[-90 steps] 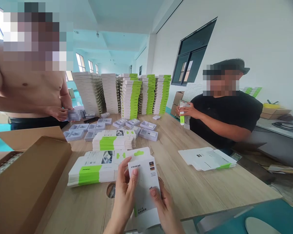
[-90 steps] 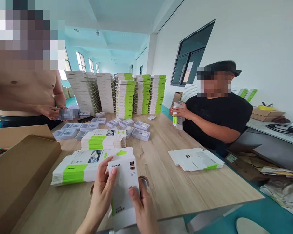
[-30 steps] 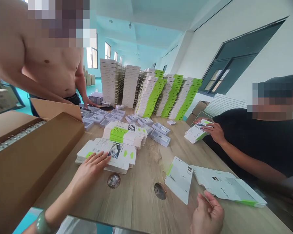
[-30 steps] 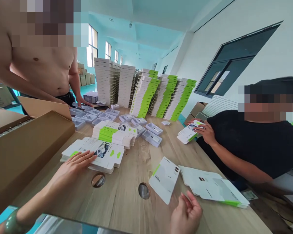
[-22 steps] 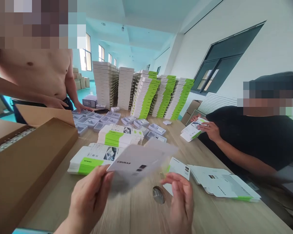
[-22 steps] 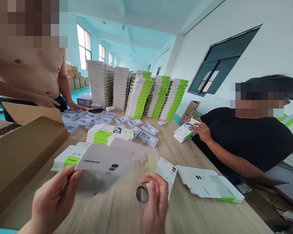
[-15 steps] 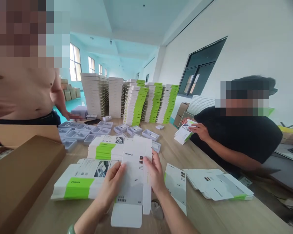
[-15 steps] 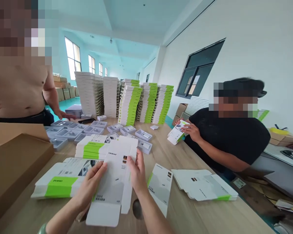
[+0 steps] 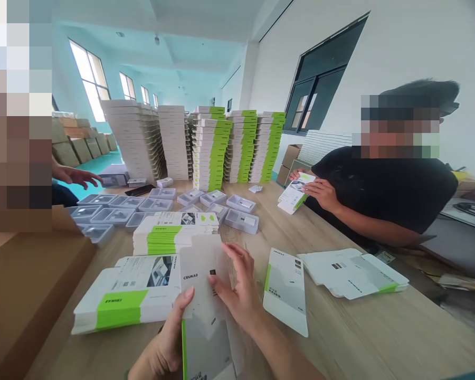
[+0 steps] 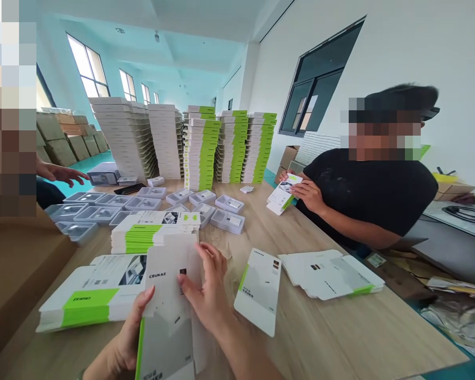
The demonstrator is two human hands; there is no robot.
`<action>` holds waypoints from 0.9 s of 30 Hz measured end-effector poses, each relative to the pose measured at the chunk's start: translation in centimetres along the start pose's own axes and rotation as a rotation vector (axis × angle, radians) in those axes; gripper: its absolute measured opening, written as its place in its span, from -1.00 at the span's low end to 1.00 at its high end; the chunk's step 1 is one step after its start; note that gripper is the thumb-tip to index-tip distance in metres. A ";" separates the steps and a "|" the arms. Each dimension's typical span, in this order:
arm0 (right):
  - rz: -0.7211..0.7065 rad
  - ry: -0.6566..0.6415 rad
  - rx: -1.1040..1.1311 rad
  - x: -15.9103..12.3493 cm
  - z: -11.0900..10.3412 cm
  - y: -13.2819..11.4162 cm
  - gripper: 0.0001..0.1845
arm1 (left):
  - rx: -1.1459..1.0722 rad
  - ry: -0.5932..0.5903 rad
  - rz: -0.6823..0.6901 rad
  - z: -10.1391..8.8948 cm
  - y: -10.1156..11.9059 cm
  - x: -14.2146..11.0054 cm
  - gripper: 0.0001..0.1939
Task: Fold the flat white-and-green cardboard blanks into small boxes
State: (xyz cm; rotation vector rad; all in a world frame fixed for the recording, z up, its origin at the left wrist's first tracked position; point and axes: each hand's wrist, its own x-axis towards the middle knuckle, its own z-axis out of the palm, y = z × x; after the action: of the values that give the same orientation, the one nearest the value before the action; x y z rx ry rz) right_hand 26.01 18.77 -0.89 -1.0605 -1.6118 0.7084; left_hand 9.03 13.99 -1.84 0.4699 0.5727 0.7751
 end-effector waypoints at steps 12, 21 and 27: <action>0.377 -0.349 0.363 2.2 -4.2 -1.1 -0.48 | 0.204 -0.204 -0.104 2.1 0.3 -0.2 -0.09; 0.370 -0.211 0.675 2.1 -3.6 -1.2 -0.37 | 0.187 -0.155 -0.038 -0.7 -0.9 0.5 -0.27; 0.326 -0.072 0.693 1.4 -2.1 -1.3 -0.13 | 0.083 0.077 0.064 -0.1 -0.2 0.7 -0.22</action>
State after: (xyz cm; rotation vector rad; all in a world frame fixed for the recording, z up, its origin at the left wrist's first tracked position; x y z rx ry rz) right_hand 27.52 19.34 1.37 -0.7811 -1.1107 1.4109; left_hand 9.48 14.44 -2.28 0.5390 0.6658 0.8351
